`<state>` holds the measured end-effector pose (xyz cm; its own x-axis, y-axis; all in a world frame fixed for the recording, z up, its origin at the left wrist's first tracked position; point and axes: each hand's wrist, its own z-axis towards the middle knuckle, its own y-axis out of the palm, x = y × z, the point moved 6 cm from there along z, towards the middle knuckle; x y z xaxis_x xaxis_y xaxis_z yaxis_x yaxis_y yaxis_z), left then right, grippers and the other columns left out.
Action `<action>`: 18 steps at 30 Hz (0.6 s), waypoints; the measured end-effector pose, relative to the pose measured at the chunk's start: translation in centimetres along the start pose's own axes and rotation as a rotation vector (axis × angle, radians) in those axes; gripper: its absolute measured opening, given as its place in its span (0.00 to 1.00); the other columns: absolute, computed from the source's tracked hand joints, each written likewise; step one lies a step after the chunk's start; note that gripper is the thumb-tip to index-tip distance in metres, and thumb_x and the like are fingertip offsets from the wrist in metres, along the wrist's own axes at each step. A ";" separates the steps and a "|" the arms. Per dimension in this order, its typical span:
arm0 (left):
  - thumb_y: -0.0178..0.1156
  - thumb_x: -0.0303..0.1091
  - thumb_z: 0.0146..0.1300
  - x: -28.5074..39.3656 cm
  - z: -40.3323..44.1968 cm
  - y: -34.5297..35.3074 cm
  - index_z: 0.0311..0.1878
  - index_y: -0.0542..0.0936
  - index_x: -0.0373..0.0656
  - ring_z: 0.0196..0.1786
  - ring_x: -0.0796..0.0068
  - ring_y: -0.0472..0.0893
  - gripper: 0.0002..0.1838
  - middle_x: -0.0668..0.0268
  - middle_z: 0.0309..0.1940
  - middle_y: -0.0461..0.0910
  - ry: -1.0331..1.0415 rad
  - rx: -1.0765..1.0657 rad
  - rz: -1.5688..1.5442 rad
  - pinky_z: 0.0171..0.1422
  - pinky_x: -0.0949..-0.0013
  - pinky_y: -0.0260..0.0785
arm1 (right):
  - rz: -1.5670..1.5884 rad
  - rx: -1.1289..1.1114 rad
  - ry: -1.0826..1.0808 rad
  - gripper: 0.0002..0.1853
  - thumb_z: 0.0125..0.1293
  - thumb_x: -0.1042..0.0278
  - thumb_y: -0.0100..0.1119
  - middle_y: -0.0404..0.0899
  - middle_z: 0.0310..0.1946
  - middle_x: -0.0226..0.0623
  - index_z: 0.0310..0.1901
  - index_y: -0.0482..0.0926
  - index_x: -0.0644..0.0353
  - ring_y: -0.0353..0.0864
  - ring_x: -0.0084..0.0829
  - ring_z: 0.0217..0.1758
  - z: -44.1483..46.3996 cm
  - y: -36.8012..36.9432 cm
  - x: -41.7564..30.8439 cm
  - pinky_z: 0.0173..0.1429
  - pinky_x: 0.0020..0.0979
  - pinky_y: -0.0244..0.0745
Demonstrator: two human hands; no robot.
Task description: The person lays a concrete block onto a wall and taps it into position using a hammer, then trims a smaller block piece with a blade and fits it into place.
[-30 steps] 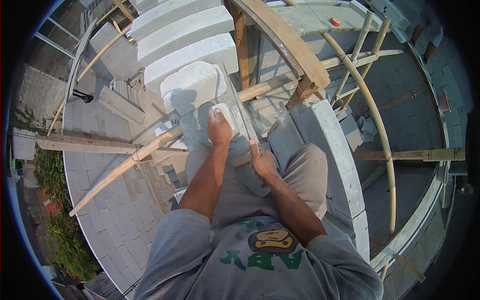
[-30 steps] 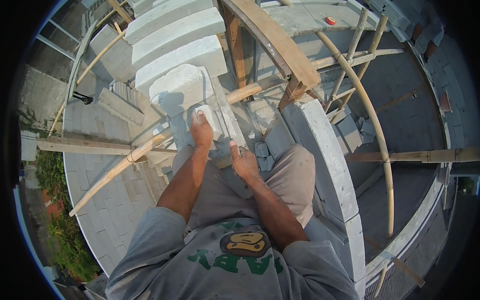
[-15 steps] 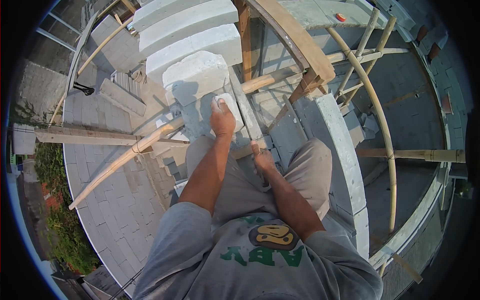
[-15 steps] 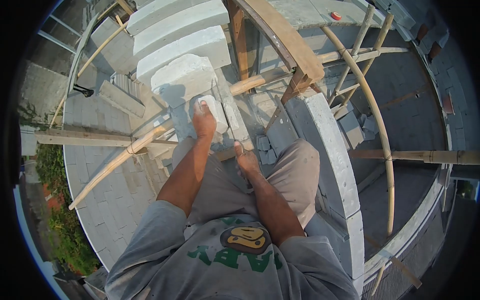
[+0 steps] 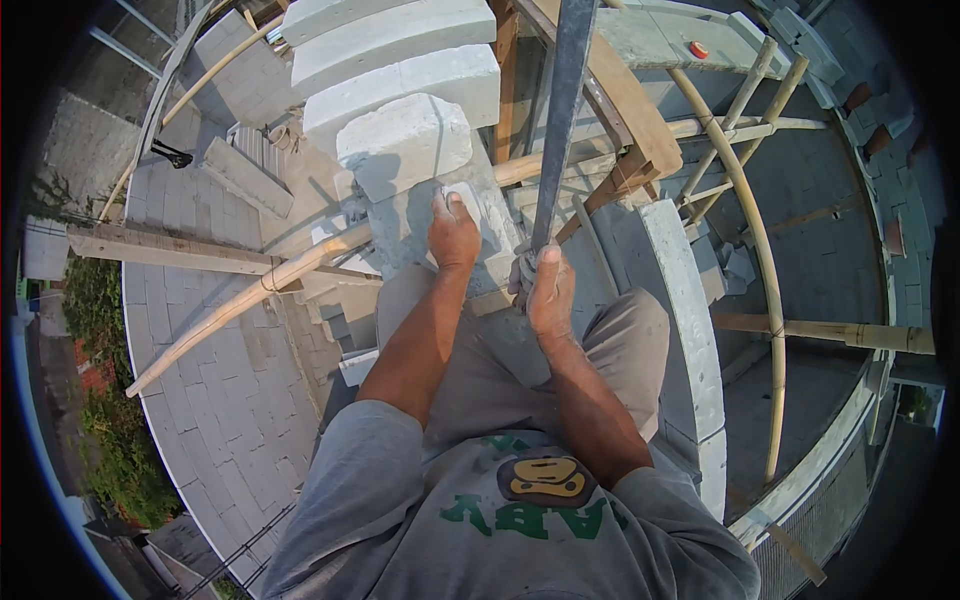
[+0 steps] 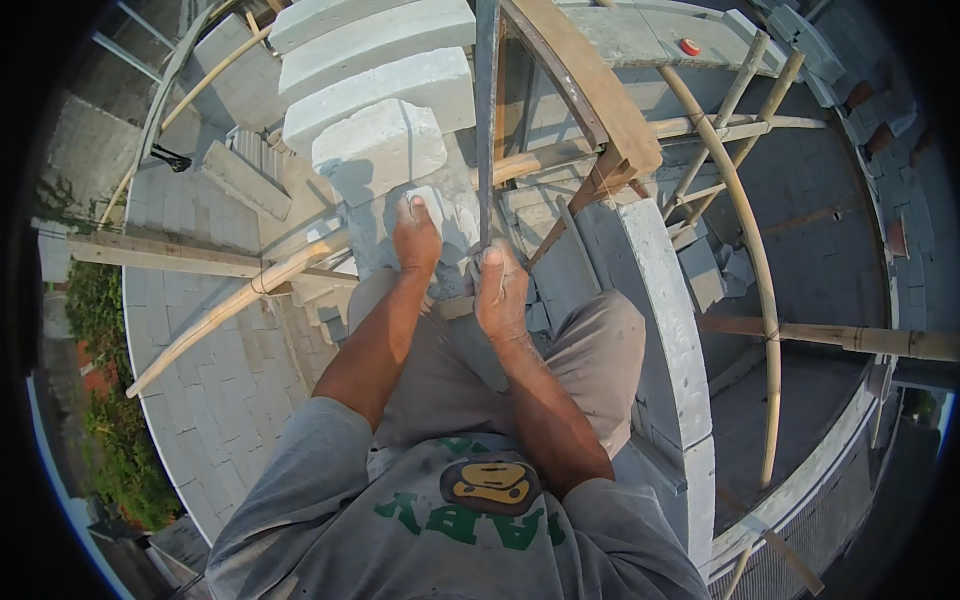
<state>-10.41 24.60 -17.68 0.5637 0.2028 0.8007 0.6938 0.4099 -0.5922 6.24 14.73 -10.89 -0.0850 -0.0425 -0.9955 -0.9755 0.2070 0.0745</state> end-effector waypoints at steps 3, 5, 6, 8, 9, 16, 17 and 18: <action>0.44 0.47 0.72 0.1 -0.1 0.0 0.62 0.69 0.38 0.45 0.37 0.80 0.25 0.39 0.42 0.81 0.033 0.039 0.008 0.51 0.46 0.71 | -0.050 0.019 -0.056 0.33 0.73 0.39 0.38 0.72 0.19 0.36 0.30 0.73 0.67 0.73 0.28 0.20 -0.4 0.0 2.7 0.26 0.32 0.67; 0.43 0.47 0.72 0.0 0.0 0.0 0.63 0.69 0.37 0.45 0.37 0.80 0.26 0.39 0.42 0.81 0.012 0.009 0.023 0.51 0.45 0.71 | -0.309 0.032 0.129 0.37 0.71 0.32 0.37 0.72 0.18 0.34 0.30 0.74 0.66 0.72 0.26 0.18 -1.8 -0.3 12.3 0.21 0.32 0.67; 0.43 0.48 0.72 0.0 0.0 0.0 0.63 0.69 0.37 0.45 0.37 0.80 0.26 0.39 0.42 0.81 0.006 -0.010 0.031 0.51 0.45 0.71 | -0.440 0.011 0.253 0.38 0.70 0.30 0.37 0.72 0.18 0.34 0.30 0.74 0.65 0.72 0.26 0.17 -2.7 -0.6 15.8 0.20 0.32 0.67; 0.43 0.47 0.71 0.1 0.2 0.1 0.64 0.68 0.37 0.46 0.37 0.80 0.27 0.39 0.43 0.81 0.053 0.016 0.026 0.52 0.45 0.70 | -0.682 -0.072 0.591 0.38 0.70 0.31 0.38 0.72 0.18 0.34 0.29 0.75 0.66 0.73 0.27 0.17 -3.0 -1.1 19.2 0.20 0.33 0.68; 0.43 0.47 0.71 -0.1 0.3 0.2 0.64 0.68 0.37 0.46 0.37 0.80 0.27 0.39 0.44 0.81 0.068 0.028 0.025 0.52 0.46 0.70 | -0.578 -0.087 0.602 0.38 0.70 0.31 0.38 0.72 0.18 0.34 0.29 0.75 0.66 0.73 0.27 0.17 -2.3 -0.7 18.0 0.20 0.33 0.68; 0.43 0.47 0.71 -0.4 0.2 0.3 0.65 0.67 0.36 0.51 0.38 0.78 0.27 0.40 0.48 0.79 0.006 -0.017 -0.005 0.56 0.47 0.69 | 0.053 -0.116 0.105 0.34 0.73 0.36 0.39 0.73 0.18 0.35 0.32 0.75 0.67 0.74 0.25 0.20 1.2 0.9 -0.6 0.25 0.28 0.70; 0.43 0.47 0.71 0.1 0.1 0.0 0.65 0.67 0.36 0.51 0.37 0.78 0.27 0.40 0.48 0.79 -0.009 -0.034 -0.011 0.56 0.47 0.69 | 0.120 -0.130 0.002 0.33 0.73 0.38 0.40 0.73 0.18 0.36 0.34 0.76 0.68 0.75 0.25 0.21 1.1 0.9 -1.7 0.27 0.28 0.71; 0.43 0.47 0.71 0.3 0.1 -0.2 0.65 0.67 0.36 0.51 0.37 0.78 0.27 0.40 0.48 0.79 -0.018 -0.048 -0.020 0.56 0.47 0.69 | 0.106 -0.105 -0.061 0.33 0.73 0.37 0.39 0.72 0.18 0.35 0.32 0.75 0.66 0.73 0.24 0.20 0.8 0.8 -1.5 0.24 0.27 0.68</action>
<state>-10.39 24.64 -17.37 0.5418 0.2112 0.8135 0.7258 0.3706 -0.5796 5.78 15.70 -9.43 -0.1794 0.0345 -0.9832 -0.9778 0.1037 0.1821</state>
